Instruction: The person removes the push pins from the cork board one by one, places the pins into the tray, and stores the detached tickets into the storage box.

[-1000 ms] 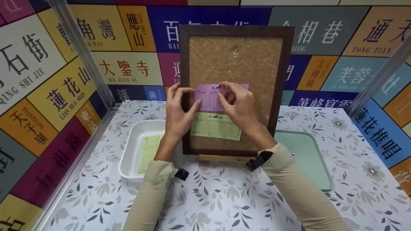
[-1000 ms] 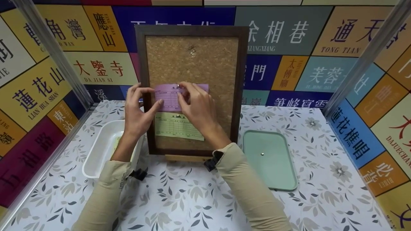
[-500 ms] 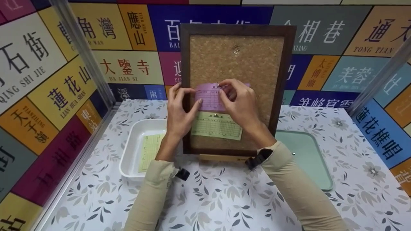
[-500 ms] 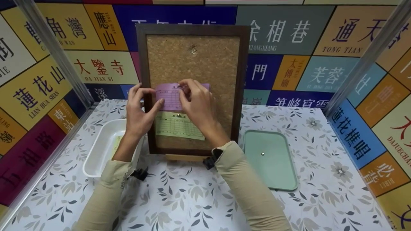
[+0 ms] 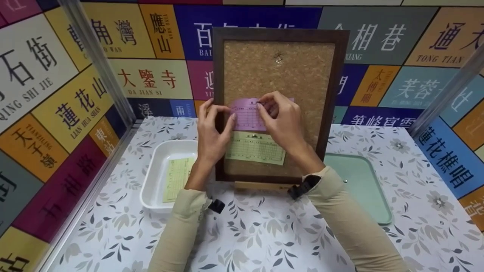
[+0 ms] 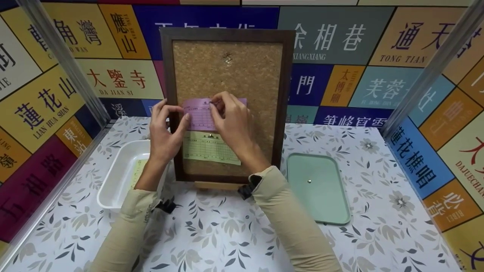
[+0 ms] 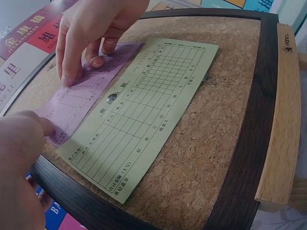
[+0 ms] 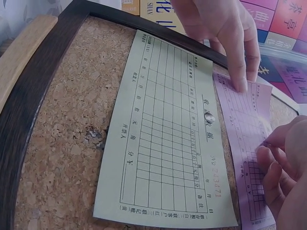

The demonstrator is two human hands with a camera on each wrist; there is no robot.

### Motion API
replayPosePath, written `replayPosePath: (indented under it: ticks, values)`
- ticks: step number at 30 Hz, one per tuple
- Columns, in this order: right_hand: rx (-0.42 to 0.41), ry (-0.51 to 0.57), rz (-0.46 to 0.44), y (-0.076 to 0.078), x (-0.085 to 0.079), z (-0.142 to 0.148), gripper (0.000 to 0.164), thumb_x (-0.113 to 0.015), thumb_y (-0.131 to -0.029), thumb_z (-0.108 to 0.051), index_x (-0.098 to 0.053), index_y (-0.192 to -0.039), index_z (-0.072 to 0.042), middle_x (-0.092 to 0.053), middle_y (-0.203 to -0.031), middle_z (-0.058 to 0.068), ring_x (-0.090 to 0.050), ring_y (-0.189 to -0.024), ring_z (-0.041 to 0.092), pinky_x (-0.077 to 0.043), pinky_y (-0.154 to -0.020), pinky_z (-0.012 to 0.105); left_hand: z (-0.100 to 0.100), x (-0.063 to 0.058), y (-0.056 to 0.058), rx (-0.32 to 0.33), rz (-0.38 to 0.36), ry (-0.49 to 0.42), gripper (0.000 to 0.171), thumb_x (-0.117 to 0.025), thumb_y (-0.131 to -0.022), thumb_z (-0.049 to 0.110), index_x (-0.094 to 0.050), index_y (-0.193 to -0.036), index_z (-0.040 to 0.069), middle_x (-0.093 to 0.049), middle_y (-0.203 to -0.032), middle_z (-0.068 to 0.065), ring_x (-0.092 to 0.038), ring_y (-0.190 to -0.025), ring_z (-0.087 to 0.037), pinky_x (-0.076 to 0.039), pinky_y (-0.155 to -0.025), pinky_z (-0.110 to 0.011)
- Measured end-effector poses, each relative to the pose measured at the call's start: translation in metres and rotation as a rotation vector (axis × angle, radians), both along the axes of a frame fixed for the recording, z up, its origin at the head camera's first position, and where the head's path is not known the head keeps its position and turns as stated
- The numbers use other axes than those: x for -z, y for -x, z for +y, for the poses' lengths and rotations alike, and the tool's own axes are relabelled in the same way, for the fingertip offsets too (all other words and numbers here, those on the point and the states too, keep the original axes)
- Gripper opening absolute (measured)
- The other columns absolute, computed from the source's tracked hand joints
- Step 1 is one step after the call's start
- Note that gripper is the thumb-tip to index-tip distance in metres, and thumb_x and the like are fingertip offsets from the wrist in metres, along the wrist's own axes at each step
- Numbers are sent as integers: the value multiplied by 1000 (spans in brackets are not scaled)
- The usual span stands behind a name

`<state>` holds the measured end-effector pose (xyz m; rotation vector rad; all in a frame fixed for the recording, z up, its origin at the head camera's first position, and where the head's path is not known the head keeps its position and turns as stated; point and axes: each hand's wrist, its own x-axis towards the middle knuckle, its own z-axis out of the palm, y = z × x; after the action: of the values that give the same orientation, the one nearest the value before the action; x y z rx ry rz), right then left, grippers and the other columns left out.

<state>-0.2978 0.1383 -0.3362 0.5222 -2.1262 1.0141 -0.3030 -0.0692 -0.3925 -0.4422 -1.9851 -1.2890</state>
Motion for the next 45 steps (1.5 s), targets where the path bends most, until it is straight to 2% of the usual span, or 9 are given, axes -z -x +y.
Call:
replayPosePath:
  ticks: [10,19,22,26,31,39,45]
  values:
    - [43,-32,0,0,-1,0,14,-80,-100,-22,-77,-101,-9,-73,-79,2,-61,-65,13,-45,-62,21,4,5,0,-5,0,-34,23,-67,-108,30,-73,-110,8,-58,-145,-17,-46,-153,-32,-35,-130,-49]
    - [17,-72,-41,-2,-4,2,11,-78,-101,-23,-78,-101,-12,-73,-81,1,-62,-66,12,-47,-63,23,6,9,-2,-12,-11,-44,24,-68,-108,32,-73,-110,8,-60,-142,-16,-47,-152,-29,-34,-130,-50]
    - [-21,-73,-46,-3,-3,3,10,-79,-101,-23,-78,-101,-13,-72,-81,2,-62,-66,12,-48,-64,24,5,9,-2,-16,-8,-41,23,-68,-107,31,-73,-110,9,-61,-140,-15,-47,-152,-28,-35,-129,-48]
    - [-89,-53,-49,-5,-1,7,9,-79,-101,-20,-78,-101,-11,-71,-82,3,-63,-68,13,-51,-65,23,4,9,-4,-21,-3,-39,22,-68,-107,30,-74,-108,9,-62,-138,-15,-47,-152,-27,-36,-129,-47]
    - [-133,-12,-79,-10,4,14,8,-78,-100,-19,-76,-100,-11,-71,-82,1,-62,-68,12,-52,-65,22,3,9,-4,-22,0,-37,22,-68,-107,30,-74,-108,9,-61,-141,-15,-48,-151,-26,-37,-129,-46]
    - [-129,64,-112,-22,9,38,8,-77,-101,-18,-75,-100,-11,-72,-82,0,-63,-67,14,-51,-59,19,1,9,-6,-10,-12,-57,20,-68,-107,29,-73,-106,9,-60,-145,-14,-47,-151,-24,-37,-128,-47]
    - [-67,117,-116,-36,12,62,9,-76,-102,-16,-75,-102,-7,-73,-83,4,-62,-65,13,-49,-57,16,-4,8,-9,-16,3,-65,18,-69,-106,25,-72,-104,8,-60,-146,-14,-51,-146,-22,-42,-123,-42]
